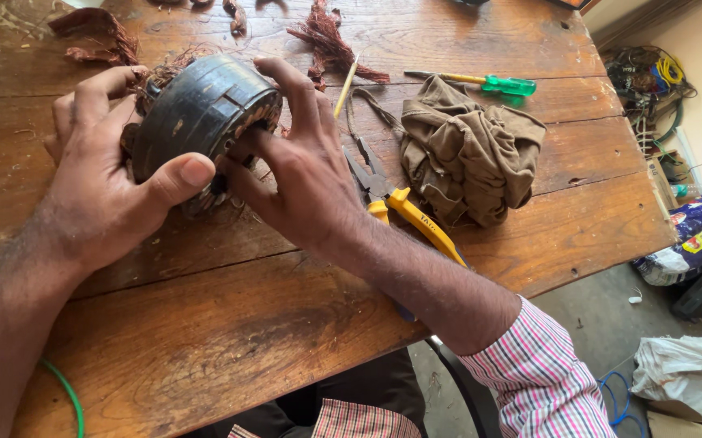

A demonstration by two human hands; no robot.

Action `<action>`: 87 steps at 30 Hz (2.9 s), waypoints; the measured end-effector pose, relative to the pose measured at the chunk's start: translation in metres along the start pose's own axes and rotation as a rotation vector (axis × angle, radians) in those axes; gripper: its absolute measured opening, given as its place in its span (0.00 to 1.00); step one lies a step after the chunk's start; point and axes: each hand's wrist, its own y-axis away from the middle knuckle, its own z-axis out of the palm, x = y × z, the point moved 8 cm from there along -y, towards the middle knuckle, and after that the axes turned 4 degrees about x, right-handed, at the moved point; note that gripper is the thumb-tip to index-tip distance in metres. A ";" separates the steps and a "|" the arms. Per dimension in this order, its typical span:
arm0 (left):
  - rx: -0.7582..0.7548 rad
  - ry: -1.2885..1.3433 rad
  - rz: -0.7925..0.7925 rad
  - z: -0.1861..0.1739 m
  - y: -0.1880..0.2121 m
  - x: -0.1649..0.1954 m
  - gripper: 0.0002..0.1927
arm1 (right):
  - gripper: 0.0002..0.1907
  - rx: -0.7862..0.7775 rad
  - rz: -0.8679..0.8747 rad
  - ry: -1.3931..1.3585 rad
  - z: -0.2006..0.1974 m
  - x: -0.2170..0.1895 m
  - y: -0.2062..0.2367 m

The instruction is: The person holds an electric motor stator on a wooden workbench and uses a thin wooden stick to pry burnt copper windings out of the stator slots, working around the stator and pulling loosened winding pieces out by hand, with pliers and screwdrivers on the bench.

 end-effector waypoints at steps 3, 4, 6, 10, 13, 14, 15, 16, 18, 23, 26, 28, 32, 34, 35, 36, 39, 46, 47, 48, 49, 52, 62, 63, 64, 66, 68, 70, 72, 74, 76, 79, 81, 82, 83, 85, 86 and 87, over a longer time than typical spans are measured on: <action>-0.021 -0.050 -0.020 0.001 0.000 -0.002 0.53 | 0.13 -0.010 -0.013 -0.033 -0.001 0.001 0.000; -0.019 -0.041 -0.014 0.001 0.000 -0.003 0.53 | 0.12 -0.007 -0.012 -0.015 -0.001 0.001 0.001; -0.015 -0.023 -0.003 0.002 0.002 -0.005 0.53 | 0.11 -0.004 -0.011 0.018 0.000 -0.001 0.000; -0.053 -0.102 -0.019 0.006 0.004 -0.016 0.51 | 0.13 0.002 -0.033 0.080 0.000 -0.004 -0.002; -0.064 -0.105 -0.025 0.008 0.004 -0.019 0.51 | 0.13 -0.006 -0.032 0.064 -0.001 -0.003 -0.003; -0.071 -0.105 -0.029 0.008 0.003 -0.020 0.51 | 0.13 -0.008 -0.026 0.056 0.000 -0.002 -0.004; -0.080 -0.105 -0.033 0.009 0.003 -0.019 0.51 | 0.14 -0.010 -0.018 0.049 0.000 -0.002 -0.004; -0.062 -0.088 -0.019 0.008 0.002 -0.016 0.51 | 0.13 -0.014 -0.012 0.038 0.001 -0.001 -0.003; -0.024 -0.057 0.009 0.005 0.003 -0.010 0.52 | 0.10 -0.022 -0.002 0.013 0.003 0.000 -0.002; -0.025 -0.045 0.025 0.003 0.001 -0.003 0.53 | 0.05 -0.028 0.155 -0.245 0.009 0.015 0.000; -0.036 -0.075 0.020 0.005 0.001 -0.004 0.52 | 0.06 -0.053 0.215 -0.350 0.011 0.023 0.001; -0.031 -0.061 -0.023 0.006 0.002 -0.009 0.55 | 0.07 -0.062 0.225 -0.389 0.012 0.026 0.001; -0.036 -0.049 -0.123 0.008 0.005 -0.019 0.64 | 0.09 -0.065 0.252 -0.476 0.016 0.029 0.002; -0.047 -0.070 -0.140 0.008 0.005 -0.021 0.63 | 0.11 -0.066 0.274 -0.541 0.019 0.030 0.001; -0.047 -0.064 -0.151 0.008 0.004 -0.022 0.64 | 0.11 -0.072 0.283 -0.572 0.021 0.030 0.001; -0.048 -0.056 -0.163 0.008 0.004 -0.022 0.65 | 0.11 -0.078 0.294 -0.603 0.023 0.030 0.001; -0.043 0.055 -0.036 0.006 0.000 -0.011 0.63 | 0.05 -0.073 0.284 -0.510 0.022 0.032 0.000; -0.086 -0.079 -0.016 -0.001 0.002 -0.008 0.51 | 0.08 -0.099 0.152 -0.235 0.006 0.018 -0.005; -0.089 -0.086 -0.019 -0.001 0.002 -0.009 0.51 | 0.08 -0.127 0.157 -0.203 0.003 0.018 -0.006; -0.091 -0.090 -0.023 -0.001 0.002 -0.009 0.52 | 0.09 -0.156 0.161 -0.169 0.001 0.018 -0.006; -0.090 -0.090 -0.026 -0.002 0.002 -0.009 0.52 | 0.09 -0.182 0.110 -0.121 -0.003 0.015 -0.008; -0.087 -0.087 -0.032 -0.004 0.001 -0.009 0.52 | 0.11 -0.212 -0.062 0.000 -0.013 0.008 -0.013; -0.095 -0.104 -0.018 -0.001 0.001 -0.010 0.53 | 0.14 -0.183 -0.206 0.145 -0.007 -0.001 -0.011; -0.095 -0.101 -0.017 -0.001 0.001 -0.010 0.53 | 0.14 -0.189 -0.196 0.161 -0.005 -0.001 -0.010; -0.101 -0.100 -0.021 0.000 0.001 -0.010 0.53 | 0.14 -0.156 -0.225 0.138 -0.006 -0.004 -0.010; -0.110 -0.102 -0.029 0.000 0.001 -0.012 0.53 | 0.16 -0.087 -0.284 0.091 -0.010 -0.010 -0.007; -0.118 -0.105 -0.028 0.001 0.001 -0.012 0.53 | 0.10 -0.091 -0.282 0.078 -0.007 -0.011 -0.005; -0.120 -0.106 -0.025 0.001 0.001 -0.012 0.53 | 0.09 -0.090 -0.276 0.063 -0.005 -0.010 -0.005; -0.116 -0.101 -0.023 0.001 0.001 -0.012 0.53 | 0.13 -0.087 -0.266 0.046 -0.004 -0.009 -0.005; -0.122 -0.097 -0.024 0.002 0.000 -0.013 0.53 | 0.13 -0.067 -0.259 0.023 -0.002 -0.009 -0.005; -0.123 -0.097 -0.019 0.002 0.000 -0.013 0.53 | 0.12 -0.041 -0.268 0.039 -0.001 -0.010 -0.005; -0.119 -0.103 -0.004 0.001 0.001 -0.013 0.52 | 0.12 0.011 -0.303 0.099 0.001 -0.012 -0.001; -0.115 -0.110 0.003 0.001 0.002 -0.012 0.52 | 0.13 0.054 -0.325 0.115 0.001 -0.011 0.001; -0.109 -0.101 0.007 0.001 0.002 -0.011 0.52 | 0.13 0.046 -0.318 0.114 0.002 -0.010 0.001; -0.102 -0.092 0.011 0.000 0.002 -0.010 0.53 | 0.12 0.039 -0.310 0.114 0.002 -0.009 0.000; -0.099 -0.083 -0.004 0.000 0.002 -0.011 0.52 | 0.11 0.017 -0.295 0.098 0.000 -0.008 -0.004; -0.101 -0.085 -0.023 0.001 0.002 -0.012 0.51 | 0.10 0.003 -0.291 0.081 -0.004 -0.008 -0.007; -0.104 -0.090 -0.042 0.000 0.002 -0.014 0.51 | 0.09 -0.009 -0.287 0.062 -0.009 -0.009 -0.010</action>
